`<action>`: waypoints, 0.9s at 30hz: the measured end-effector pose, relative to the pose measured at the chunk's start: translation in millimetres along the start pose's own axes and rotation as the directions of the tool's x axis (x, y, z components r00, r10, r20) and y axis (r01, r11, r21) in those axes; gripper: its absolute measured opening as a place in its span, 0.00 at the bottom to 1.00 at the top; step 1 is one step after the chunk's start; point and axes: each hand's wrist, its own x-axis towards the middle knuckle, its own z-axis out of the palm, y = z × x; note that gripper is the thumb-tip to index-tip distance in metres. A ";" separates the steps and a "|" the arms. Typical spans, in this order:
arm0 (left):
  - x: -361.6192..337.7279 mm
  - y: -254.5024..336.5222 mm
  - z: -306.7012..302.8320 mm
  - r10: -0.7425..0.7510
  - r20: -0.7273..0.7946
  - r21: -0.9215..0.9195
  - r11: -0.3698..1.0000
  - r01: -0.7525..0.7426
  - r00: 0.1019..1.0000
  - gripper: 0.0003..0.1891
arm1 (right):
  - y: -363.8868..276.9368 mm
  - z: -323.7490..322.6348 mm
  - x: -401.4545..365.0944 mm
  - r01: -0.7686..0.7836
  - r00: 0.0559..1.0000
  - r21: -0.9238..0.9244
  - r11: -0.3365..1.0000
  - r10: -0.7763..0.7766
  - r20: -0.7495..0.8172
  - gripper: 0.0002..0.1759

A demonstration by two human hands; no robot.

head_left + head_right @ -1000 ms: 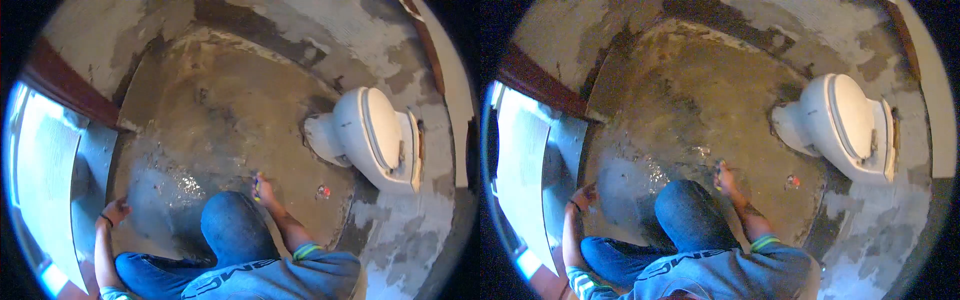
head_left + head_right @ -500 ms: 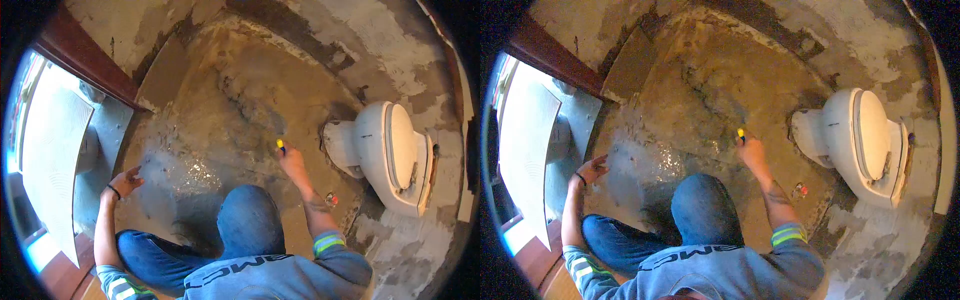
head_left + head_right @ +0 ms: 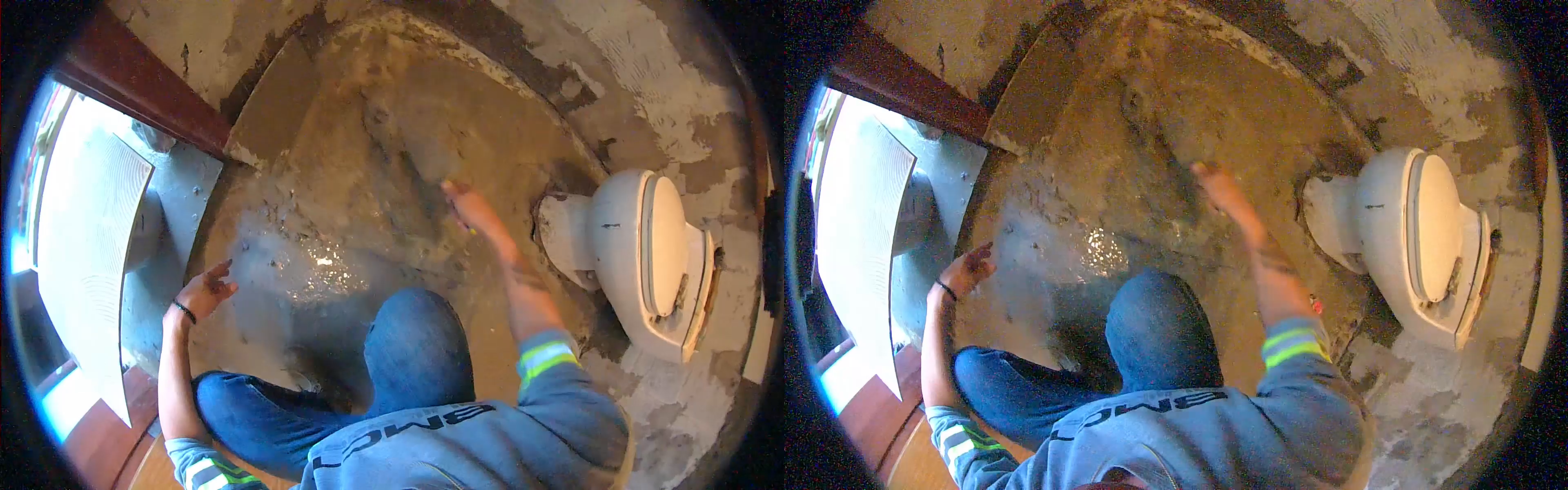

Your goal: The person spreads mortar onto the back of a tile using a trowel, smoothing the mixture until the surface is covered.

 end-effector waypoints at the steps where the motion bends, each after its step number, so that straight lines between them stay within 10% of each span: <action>1: -1.0 -0.9 -0.7 0.003 0.002 0.029 1.000 -0.003 1.000 0.34 | -6.1 -16.6 -33.9 -0.146 0.988 0.297 0.944 0.126 0.085 0.24; 5: 0.2 -3.6 -3.6 -0.062 -0.030 0.042 0.997 0.063 0.998 0.34 | 47.0 -27.4 3.0 -0.221 0.975 0.388 0.895 0.202 0.088 0.25; 7: 13.4 -21.3 -5.8 0.069 0.083 -0.032 0.997 -0.067 0.994 0.34 | 52.8 -28.8 83.8 0.185 0.976 -0.116 0.976 -0.169 0.133 0.24; 11: 20.4 8.5 1.9 0.069 0.005 0.183 0.981 -0.069 0.998 0.35 | 0.5 -24.6 34.5 0.199 0.969 -0.283 0.938 -0.232 -0.088 0.25; 13: 11.1 16.3 -1.8 0.024 0.001 0.138 0.990 -0.024 1.000 0.34 | 31.4 -21.0 -2.3 -0.038 0.998 0.072 0.997 0.041 -0.038 0.27; 17: 2.8 20.2 -3.1 -0.064 0.025 0.150 0.987 0.059 0.998 0.34 | 37.5 -15.8 0.2 -0.215 0.976 0.018 0.977 0.214 0.049 0.26; 19: 25.9 -24.9 -8.2 0.075 0.023 0.348 0.934 -0.078 0.997 0.34 | 43.7 -4.5 67.8 0.324 0.925 -0.417 0.849 -0.376 -0.047 0.27; 20: 34.9 -37.7 -11.0 0.213 0.054 0.530 0.822 -0.209 0.975 0.34 | 39.5 -2.8 55.9 0.317 0.929 -0.411 0.855 -0.367 -0.049 0.27; 21: 36.6 -29.0 -4.7 0.039 -0.027 -0.124 0.991 -0.042 0.999 0.34 | 28.4 -6.9 34.4 0.296 0.918 -0.503 0.812 -0.388 -0.086 0.28; 22: 31.8 -11.9 0.7 0.049 -0.028 -0.127 0.990 -0.052 0.998 0.34 | 14.1 -12.7 24.1 0.280 0.895 -0.598 0.751 -0.430 -0.121 0.28; 24: 8.5 26.5 0.4 -0.032 -0.039 0.039 0.999 0.034 0.999 0.35 | 57.6 -26.1 -9.0 0.298 0.855 -0.422 0.856 -0.436 -0.281 0.29; 27: -13.0 15.4 -2.2 -0.079 -0.003 0.000 0.997 0.079 0.997 0.35 | 109.5 -37.9 -91.5 -0.096 0.980 0.163 0.982 0.122 -0.160 0.28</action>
